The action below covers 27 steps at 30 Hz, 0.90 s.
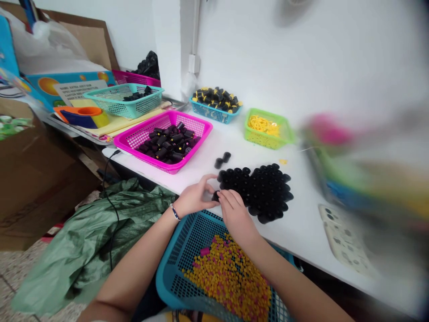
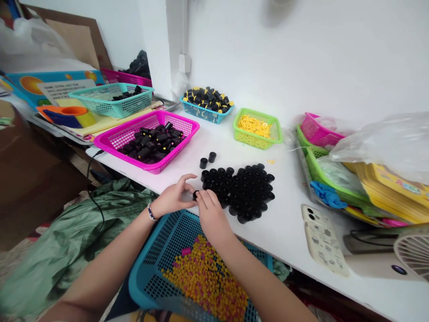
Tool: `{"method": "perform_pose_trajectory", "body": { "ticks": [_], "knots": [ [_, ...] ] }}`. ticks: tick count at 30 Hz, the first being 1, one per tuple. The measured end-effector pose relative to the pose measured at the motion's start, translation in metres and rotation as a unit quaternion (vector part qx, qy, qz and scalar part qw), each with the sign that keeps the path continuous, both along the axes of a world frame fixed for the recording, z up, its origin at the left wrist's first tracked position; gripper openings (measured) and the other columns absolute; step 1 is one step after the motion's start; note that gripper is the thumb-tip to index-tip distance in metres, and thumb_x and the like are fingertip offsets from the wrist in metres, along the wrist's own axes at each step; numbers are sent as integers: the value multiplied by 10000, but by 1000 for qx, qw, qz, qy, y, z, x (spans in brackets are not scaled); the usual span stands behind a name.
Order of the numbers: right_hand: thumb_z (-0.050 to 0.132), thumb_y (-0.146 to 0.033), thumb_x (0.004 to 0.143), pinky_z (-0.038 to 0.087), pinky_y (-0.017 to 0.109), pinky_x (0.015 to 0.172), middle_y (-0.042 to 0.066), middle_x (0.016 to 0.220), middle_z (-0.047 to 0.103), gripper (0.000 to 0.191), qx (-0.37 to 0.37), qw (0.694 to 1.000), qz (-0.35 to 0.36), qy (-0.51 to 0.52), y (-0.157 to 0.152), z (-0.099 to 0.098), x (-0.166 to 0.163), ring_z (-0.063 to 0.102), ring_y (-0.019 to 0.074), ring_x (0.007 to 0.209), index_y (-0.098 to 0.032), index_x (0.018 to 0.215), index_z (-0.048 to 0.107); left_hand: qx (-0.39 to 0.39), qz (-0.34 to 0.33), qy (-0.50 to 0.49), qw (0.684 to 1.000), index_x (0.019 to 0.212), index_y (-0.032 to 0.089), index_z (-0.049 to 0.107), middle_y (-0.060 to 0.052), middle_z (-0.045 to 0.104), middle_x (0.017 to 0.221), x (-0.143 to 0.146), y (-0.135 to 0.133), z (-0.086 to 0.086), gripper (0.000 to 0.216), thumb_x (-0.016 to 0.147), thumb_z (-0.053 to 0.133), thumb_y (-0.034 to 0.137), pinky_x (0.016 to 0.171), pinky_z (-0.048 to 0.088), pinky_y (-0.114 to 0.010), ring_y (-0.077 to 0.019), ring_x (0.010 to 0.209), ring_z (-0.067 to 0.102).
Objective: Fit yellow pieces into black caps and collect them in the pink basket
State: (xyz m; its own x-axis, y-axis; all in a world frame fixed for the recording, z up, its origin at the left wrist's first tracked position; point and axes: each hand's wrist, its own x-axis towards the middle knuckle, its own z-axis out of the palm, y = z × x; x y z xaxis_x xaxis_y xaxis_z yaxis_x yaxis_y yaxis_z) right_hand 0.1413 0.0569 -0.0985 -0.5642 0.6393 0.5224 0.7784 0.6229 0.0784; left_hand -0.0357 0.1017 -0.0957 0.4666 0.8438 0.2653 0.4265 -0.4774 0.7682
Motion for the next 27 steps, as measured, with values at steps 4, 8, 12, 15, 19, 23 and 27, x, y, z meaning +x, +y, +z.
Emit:
{"method": "perform_pose_trajectory", "body": {
  "ticks": [4, 8, 12, 15, 19, 23, 27],
  "knots": [
    [364, -55, 886, 426, 447, 991, 177, 1108, 600, 329, -1, 1000, 8, 7, 2, -3, -3, 476, 265, 1114, -10, 1124, 585, 19, -3, 10, 1000, 1294, 273, 287, 0, 632, 896, 0, -1, -1, 699, 710, 670, 296, 760, 472, -311, -184, 838, 621],
    [376, -56, 883, 416, 436, 1005, 163, 1164, 587, 347, -14, 999, 14, 31, -4, 3, 1, 443, 252, 1164, -37, 1183, 548, 45, 5, 27, 999, 1279, 283, 334, -2, 630, 912, 0, -3, -2, 646, 723, 662, 316, 775, 482, -331, -193, 848, 620],
    [421, -151, 896, 390, 442, 1013, 112, 1219, 554, 400, -52, 989, -31, 137, -27, 28, 11, 402, 237, 1196, -124, 1294, 444, 69, 12, 15, 997, 1304, 287, 356, -28, 631, 990, 1, -6, -2, 639, 741, 655, 335, 865, 461, -396, -223, 934, 593],
    [448, -195, 889, 390, 437, 995, 94, 1214, 543, 398, -85, 973, -64, 206, -49, 40, 18, 400, 232, 1190, -176, 1286, 433, 33, 22, -76, 996, 1295, 267, 379, -66, 580, 1099, 3, -15, 2, 509, 822, 563, 306, 917, 437, -417, -217, 1001, 550],
    [445, -192, 888, 384, 414, 983, 76, 1167, 552, 344, -158, 956, -63, 241, -69, 30, 29, 406, 217, 1177, -223, 1230, 459, -97, -16, -298, 949, 1241, 263, 352, -69, 492, 1107, 6, -28, 13, 345, 900, 403, 244, 792, 513, -351, -175, 979, 526],
    [389, -189, 905, 393, 369, 950, 73, 1104, 574, 286, -268, 938, -30, 218, -83, 10, 41, 482, 190, 1089, -228, 1162, 508, -165, -63, -420, 890, 1124, 252, 416, -42, 476, 1049, 5, -31, 28, 309, 831, 469, 169, 715, 517, -289, -149, 922, 497],
    [374, -151, 864, 444, 311, 805, 61, 952, 627, 288, -445, 890, -74, 68, -98, -12, 50, 571, 189, 923, -222, 1008, 613, -205, -80, -488, 845, 959, 200, 460, -29, 505, 864, -2, -23, 49, 131, 860, 416, 274, 743, 518, -327, -148, 852, 508]
  ]
}}
